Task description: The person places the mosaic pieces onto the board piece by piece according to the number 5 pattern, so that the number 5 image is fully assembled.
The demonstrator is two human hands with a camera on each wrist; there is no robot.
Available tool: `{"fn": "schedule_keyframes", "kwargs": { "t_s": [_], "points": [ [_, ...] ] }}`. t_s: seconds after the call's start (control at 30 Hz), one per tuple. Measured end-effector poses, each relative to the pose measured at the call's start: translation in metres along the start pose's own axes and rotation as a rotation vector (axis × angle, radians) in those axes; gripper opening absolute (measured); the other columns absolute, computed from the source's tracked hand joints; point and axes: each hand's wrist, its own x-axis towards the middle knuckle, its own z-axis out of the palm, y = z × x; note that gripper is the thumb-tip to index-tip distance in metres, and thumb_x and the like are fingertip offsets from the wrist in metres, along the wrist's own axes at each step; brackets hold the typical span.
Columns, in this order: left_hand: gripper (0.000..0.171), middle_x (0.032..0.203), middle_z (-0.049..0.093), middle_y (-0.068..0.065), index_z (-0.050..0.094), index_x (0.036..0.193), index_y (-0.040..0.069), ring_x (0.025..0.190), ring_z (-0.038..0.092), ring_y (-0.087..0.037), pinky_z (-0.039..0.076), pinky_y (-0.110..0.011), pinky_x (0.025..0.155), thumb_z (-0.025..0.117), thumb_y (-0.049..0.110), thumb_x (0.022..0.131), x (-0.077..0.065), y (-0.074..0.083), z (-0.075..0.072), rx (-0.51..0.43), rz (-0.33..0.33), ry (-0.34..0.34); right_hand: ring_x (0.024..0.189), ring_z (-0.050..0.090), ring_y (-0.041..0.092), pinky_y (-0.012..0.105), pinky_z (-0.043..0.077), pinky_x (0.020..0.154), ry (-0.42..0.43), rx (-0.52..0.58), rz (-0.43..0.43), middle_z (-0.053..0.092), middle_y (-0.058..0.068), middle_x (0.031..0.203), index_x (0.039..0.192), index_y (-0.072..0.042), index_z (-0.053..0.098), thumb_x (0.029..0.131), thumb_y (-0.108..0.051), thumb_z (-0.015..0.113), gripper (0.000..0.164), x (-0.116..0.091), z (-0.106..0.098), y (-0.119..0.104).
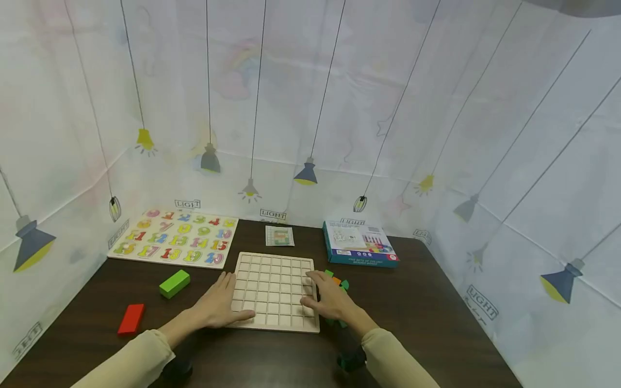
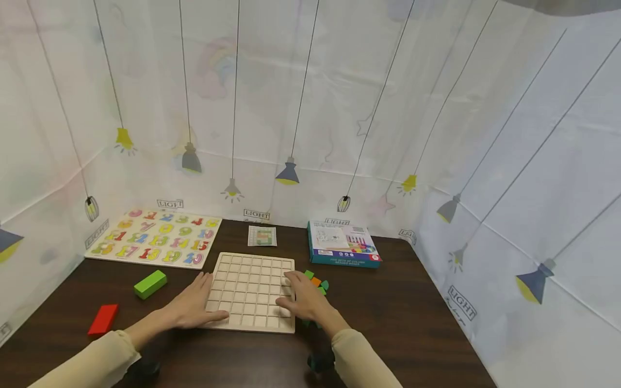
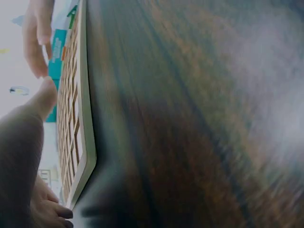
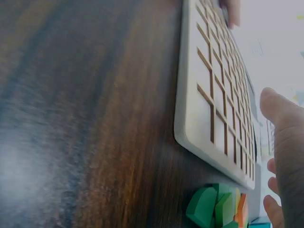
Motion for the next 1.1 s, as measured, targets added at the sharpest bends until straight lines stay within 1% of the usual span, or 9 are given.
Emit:
{"fn": "schedule_keyframes", "kwargs": {
  "t_s": [0.13, 0.23, 0.37, 0.5, 0.63, 0.73, 0.87, 0.97, 1.1],
  "points": [
    [0.125, 0.147, 0.018, -0.035, 0.016, 0.144, -0.014, 0.139, 0.011, -0.045, 0.016, -0.053, 0.11, 0.059, 0.076, 0.07, -0.005, 0.0, 0.005, -0.094, -0.022, -0.026, 0.126, 0.041, 0.038, 0.055, 0.039, 0.096, 0.056, 0.09, 0.044, 0.039, 0.018, 0.142, 0.142, -0.005, 0.038, 0.092, -0.042, 0.059, 0.066, 0.001, 0.003, 0.007],
    [0.131, 0.148, 0.014, -0.036, 0.013, 0.144, -0.015, 0.139, 0.007, -0.046, 0.014, -0.055, 0.11, 0.064, 0.076, 0.065, -0.008, -0.001, 0.007, -0.13, -0.02, -0.023, 0.126, 0.042, 0.038, 0.055, 0.038, 0.097, 0.088, 0.106, 0.065, 0.041, 0.018, 0.14, 0.14, -0.002, 0.041, 0.091, -0.041, 0.06, 0.065, 0.003, 0.004, 0.01],
    [0.139, 0.149, 0.008, -0.036, 0.01, 0.145, -0.014, 0.139, 0.003, -0.046, 0.012, -0.056, 0.109, 0.07, 0.076, 0.058, -0.011, -0.004, 0.01, -0.143, -0.01, -0.012, 0.126, 0.042, 0.038, 0.055, 0.037, 0.098, 0.118, 0.11, 0.107, 0.044, 0.016, 0.139, 0.138, -0.002, 0.044, 0.092, -0.044, 0.058, 0.064, 0.007, 0.01, 0.018],
    [0.144, 0.148, 0.01, -0.036, 0.012, 0.145, -0.013, 0.138, 0.004, -0.047, 0.012, -0.058, 0.108, 0.073, 0.077, 0.051, -0.012, -0.007, 0.012, -0.132, 0.006, 0.011, 0.123, 0.045, 0.035, 0.053, 0.039, 0.097, 0.186, 0.133, 0.155, 0.049, 0.014, 0.134, 0.135, -0.003, 0.049, 0.092, -0.041, 0.059, 0.058, 0.013, 0.013, 0.03],
    [0.145, 0.148, 0.012, -0.036, 0.013, 0.145, -0.013, 0.138, 0.006, -0.047, 0.013, -0.058, 0.108, 0.073, 0.078, 0.049, -0.013, -0.006, 0.013, -0.106, 0.011, 0.021, 0.113, 0.053, 0.034, 0.05, 0.044, 0.091, 0.305, 0.162, 0.18, 0.057, 0.016, 0.122, 0.127, 0.0, 0.055, 0.092, -0.026, 0.063, 0.044, 0.019, 0.011, 0.046],
    [0.144, 0.148, 0.012, -0.036, 0.013, 0.145, -0.013, 0.138, 0.005, -0.046, 0.013, -0.056, 0.109, 0.071, 0.079, 0.05, -0.015, -0.004, 0.012, -0.099, 0.006, 0.012, 0.109, 0.055, 0.034, 0.049, 0.045, 0.091, 0.371, 0.182, 0.214, 0.06, 0.017, 0.116, 0.12, 0.003, 0.06, 0.091, -0.014, 0.064, 0.034, 0.023, 0.009, 0.057],
    [0.143, 0.146, 0.013, -0.038, 0.016, 0.143, -0.016, 0.137, 0.006, -0.049, 0.015, -0.058, 0.108, 0.071, 0.078, 0.051, -0.017, -0.001, 0.007, -0.117, 0.014, 0.01, 0.106, 0.057, 0.033, 0.048, 0.045, 0.09, 0.373, 0.149, 0.268, 0.063, 0.016, 0.111, 0.113, 0.001, 0.065, 0.09, -0.007, 0.063, 0.024, 0.026, 0.01, 0.07],
    [0.142, 0.146, 0.015, -0.038, 0.017, 0.142, -0.016, 0.137, 0.008, -0.049, 0.016, -0.058, 0.108, 0.07, 0.079, 0.052, -0.019, 0.0, 0.006, -0.104, 0.011, 0.006, 0.1, 0.059, 0.031, 0.046, 0.048, 0.086, 0.366, 0.124, 0.272, 0.064, 0.015, 0.105, 0.107, 0.0, 0.067, 0.089, -0.003, 0.063, 0.019, 0.028, 0.013, 0.077],
    [0.141, 0.146, 0.014, -0.038, 0.017, 0.142, -0.016, 0.137, 0.008, -0.049, 0.016, -0.057, 0.108, 0.068, 0.08, 0.053, -0.02, -0.002, 0.005, -0.088, 0.003, -0.002, 0.092, 0.061, 0.027, 0.044, 0.05, 0.082, 0.383, 0.132, 0.277, 0.066, 0.013, 0.099, 0.101, -0.001, 0.068, 0.085, 0.0, 0.065, 0.017, 0.031, 0.014, 0.08]
  ]
}}
